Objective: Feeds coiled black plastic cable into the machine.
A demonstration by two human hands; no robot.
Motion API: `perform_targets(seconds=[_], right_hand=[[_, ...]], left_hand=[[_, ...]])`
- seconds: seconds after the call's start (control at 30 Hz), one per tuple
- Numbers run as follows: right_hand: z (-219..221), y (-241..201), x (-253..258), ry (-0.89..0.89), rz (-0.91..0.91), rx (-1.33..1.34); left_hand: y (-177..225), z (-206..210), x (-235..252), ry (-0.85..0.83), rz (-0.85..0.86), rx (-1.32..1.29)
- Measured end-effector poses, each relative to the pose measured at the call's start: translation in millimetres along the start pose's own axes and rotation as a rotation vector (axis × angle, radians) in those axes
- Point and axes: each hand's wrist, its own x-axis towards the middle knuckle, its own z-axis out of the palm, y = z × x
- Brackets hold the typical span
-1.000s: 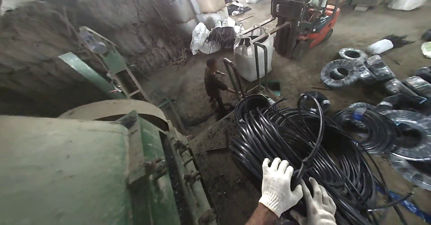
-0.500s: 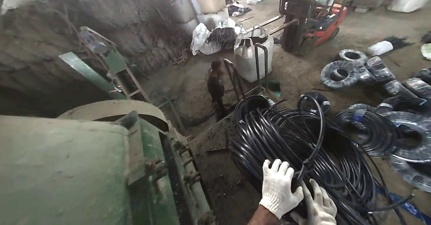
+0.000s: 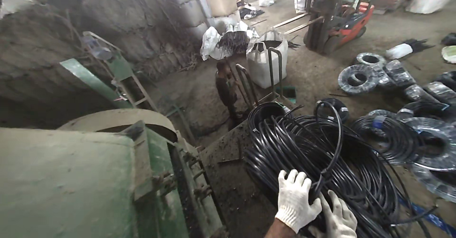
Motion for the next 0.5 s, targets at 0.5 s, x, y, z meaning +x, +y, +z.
perform_targets(seconds=[0.5], right_hand=[[0.2, 1.4, 3.9, 0.062, -0.014, 0.014]], left_hand=[[0.7, 0.8, 2.3, 0.002, -0.006, 0.008]])
